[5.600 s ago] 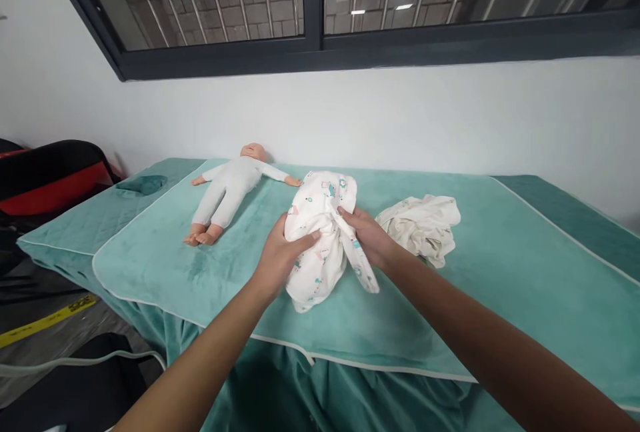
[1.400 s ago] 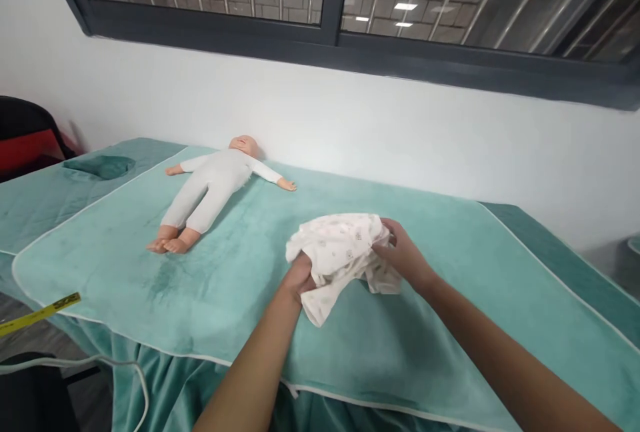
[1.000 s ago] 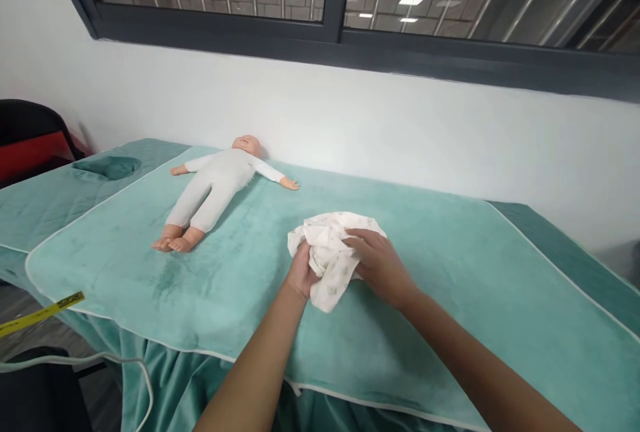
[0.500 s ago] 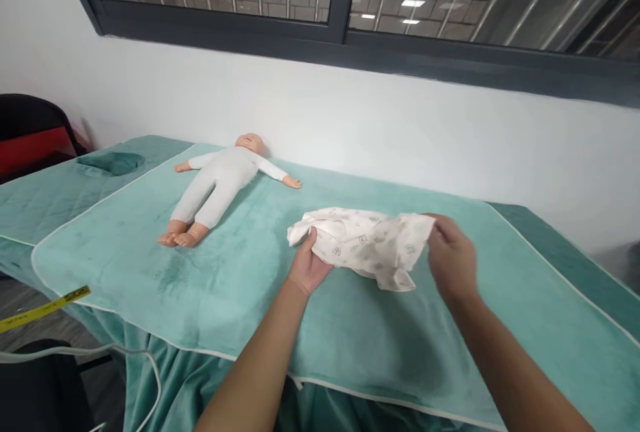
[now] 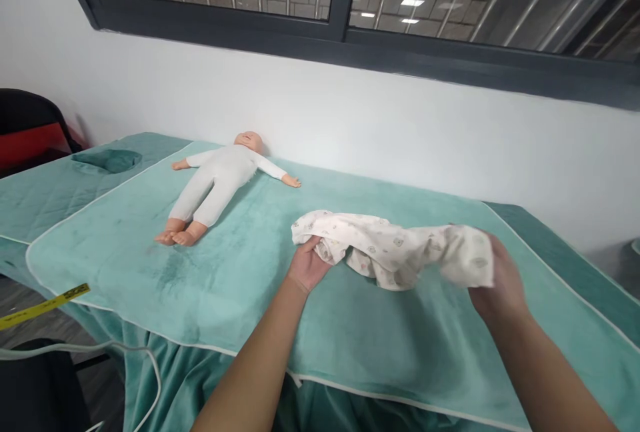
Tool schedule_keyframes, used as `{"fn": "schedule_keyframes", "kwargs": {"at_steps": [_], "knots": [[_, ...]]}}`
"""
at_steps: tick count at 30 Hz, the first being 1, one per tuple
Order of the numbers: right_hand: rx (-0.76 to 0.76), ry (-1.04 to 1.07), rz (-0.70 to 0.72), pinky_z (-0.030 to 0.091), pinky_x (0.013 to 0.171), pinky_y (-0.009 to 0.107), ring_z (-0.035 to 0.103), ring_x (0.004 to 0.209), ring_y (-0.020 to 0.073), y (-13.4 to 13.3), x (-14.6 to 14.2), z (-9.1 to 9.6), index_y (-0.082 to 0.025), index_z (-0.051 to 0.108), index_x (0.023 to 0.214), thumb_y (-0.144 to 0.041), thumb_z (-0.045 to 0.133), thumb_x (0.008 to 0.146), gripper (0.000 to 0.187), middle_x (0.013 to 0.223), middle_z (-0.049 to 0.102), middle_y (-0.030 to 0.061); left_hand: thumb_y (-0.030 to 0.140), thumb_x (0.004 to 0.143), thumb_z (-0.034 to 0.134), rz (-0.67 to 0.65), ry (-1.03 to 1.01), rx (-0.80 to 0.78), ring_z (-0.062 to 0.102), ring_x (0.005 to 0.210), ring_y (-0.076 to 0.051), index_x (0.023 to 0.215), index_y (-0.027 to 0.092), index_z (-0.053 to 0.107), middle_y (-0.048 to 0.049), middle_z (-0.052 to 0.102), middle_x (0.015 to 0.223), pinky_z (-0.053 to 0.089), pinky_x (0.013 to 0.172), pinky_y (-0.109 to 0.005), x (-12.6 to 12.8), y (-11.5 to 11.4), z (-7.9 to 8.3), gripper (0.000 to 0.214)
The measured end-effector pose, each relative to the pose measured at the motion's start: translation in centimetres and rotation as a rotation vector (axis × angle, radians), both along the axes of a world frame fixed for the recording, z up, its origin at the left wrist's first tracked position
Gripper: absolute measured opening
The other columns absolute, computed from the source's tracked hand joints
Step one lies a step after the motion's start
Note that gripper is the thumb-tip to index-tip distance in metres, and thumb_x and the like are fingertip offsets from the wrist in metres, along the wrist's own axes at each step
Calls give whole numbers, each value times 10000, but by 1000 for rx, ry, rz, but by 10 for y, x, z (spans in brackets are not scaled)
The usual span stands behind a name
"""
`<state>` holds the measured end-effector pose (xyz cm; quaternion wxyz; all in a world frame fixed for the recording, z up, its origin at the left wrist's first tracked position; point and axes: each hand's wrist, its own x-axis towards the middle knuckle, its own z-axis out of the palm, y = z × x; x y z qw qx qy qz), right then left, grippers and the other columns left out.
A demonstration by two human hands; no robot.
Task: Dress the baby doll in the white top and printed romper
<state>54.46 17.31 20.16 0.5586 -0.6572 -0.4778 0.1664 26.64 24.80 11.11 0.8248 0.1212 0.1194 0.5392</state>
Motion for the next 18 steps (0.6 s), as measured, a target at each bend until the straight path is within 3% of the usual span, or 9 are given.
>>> {"fn": "schedule_keyframes", "kwargs": {"at_steps": [5, 8, 10, 12, 14, 18], "knots": [[-307, -10, 148, 532, 729, 328, 620, 774, 184, 0, 7, -25, -180, 684, 866, -405, 605, 736, 272, 799, 675, 18, 161, 837, 589, -7, 29, 24, 611, 1181, -260, 1352, 189, 538, -99, 660, 1258, 441, 1062, -447, -1, -2, -1, 519], [-489, -66, 202, 525, 619, 308, 565, 607, 154, -3, 12, -26, -166, 639, 702, -419, 586, 765, 266, 607, 594, -2, 145, 820, 587, -9, 36, 35, 616, 1174, -267, 1341, 181, 548, -104, 668, 1240, 447, 1057, -456, 0, -2, -1, 524], [-577, 16, 265, 537, 615, 323, 550, 565, 147, -9, 6, -20, -165, 629, 690, -464, 568, 803, 326, 589, 580, 3, 136, 816, 587, -13, 50, 43, 620, 1168, -262, 1332, 175, 556, -103, 677, 1224, 447, 1061, -446, 1, -2, -1, 519], [-549, 169, 378, 569, 737, 379, 624, 688, 183, -16, -8, -9, -165, 673, 829, -514, 572, 825, 363, 726, 649, 37, 123, 815, 585, -27, 75, 52, 623, 1165, -251, 1325, 176, 564, -95, 684, 1213, 442, 1071, -426, 2, -2, -1, 513], [-412, 278, 483, 548, 892, 441, 658, 899, 235, -18, -26, 5, -177, 686, 975, -529, 614, 815, 394, 899, 683, 67, 126, 819, 582, -40, 98, 56, 625, 1163, -242, 1316, 175, 571, -89, 693, 1194, 437, 1078, -407, 3, -2, -1, 500], [-96, 318, 507, 526, 966, 449, 613, 1092, 254, -3, -56, 34, -226, 668, 908, -522, 598, 836, 313, 1012, 667, 52, 229, 858, 561, -74, 121, 13, 641, 1133, -245, 1268, 158, 595, -89, 717, 1119, 445, 1068, -405, 1, -2, -2, 417]]}}
